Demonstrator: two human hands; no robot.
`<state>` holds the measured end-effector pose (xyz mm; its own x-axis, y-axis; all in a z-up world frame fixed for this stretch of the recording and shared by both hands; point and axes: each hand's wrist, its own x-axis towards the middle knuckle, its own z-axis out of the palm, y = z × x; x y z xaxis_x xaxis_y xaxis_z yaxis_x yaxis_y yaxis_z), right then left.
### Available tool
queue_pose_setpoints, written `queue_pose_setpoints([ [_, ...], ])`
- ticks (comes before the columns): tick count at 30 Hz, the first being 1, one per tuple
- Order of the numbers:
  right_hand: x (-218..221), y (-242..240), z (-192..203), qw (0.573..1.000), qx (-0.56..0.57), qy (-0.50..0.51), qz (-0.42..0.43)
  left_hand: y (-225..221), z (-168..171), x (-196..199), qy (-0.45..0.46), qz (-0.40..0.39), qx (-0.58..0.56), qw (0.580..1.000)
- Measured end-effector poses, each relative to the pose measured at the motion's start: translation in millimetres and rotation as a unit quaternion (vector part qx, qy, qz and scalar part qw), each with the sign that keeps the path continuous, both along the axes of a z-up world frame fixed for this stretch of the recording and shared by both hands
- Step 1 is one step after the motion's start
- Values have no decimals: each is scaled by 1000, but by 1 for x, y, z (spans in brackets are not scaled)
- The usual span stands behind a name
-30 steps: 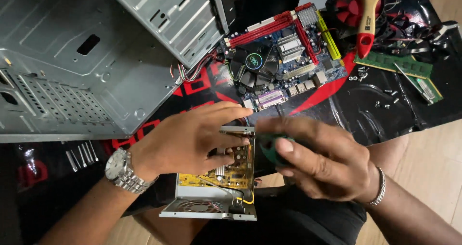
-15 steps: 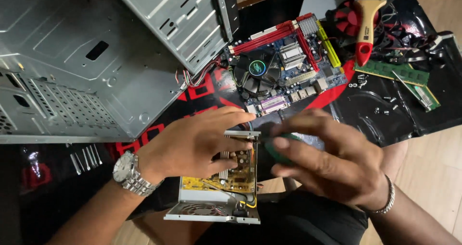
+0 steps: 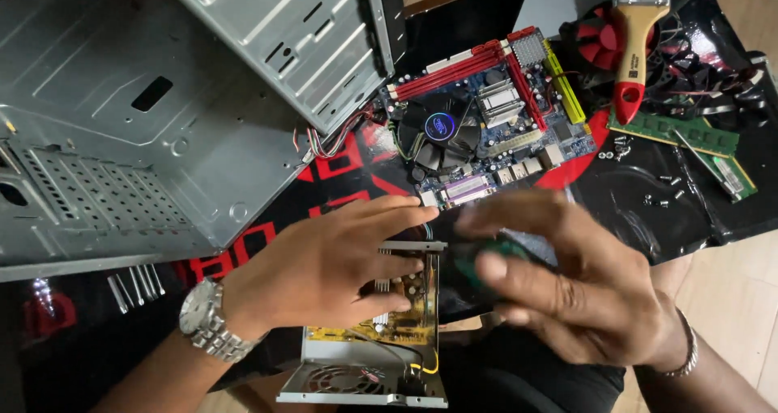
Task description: Reassembling a computer power supply unit by fitting the internal circuit board into the metal housing and managing cables.
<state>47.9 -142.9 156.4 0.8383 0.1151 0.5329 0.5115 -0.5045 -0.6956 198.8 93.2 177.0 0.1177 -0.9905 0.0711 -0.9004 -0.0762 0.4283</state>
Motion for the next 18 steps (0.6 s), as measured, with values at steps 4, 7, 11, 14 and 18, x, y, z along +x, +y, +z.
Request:
queue_pose_setpoints([
  [4,7,2,15,998,-43,-41,-21,-1,2,-7,92,21,-46,994],
  [7,8,2,23,995,-79,-54,-24,-11,16,-16,143,57,-83,985],
  [11,9,7,26,985,-130,-93,-58,-22,21,-33,192,102,-183,959],
  [14,10,7,37,994,-99,-37,40,-25,19,-37,236,126,-209,941],
  [18,9,7,39,989,-111,-88,-44,-27,26,-31,259,93,-178,945],
])
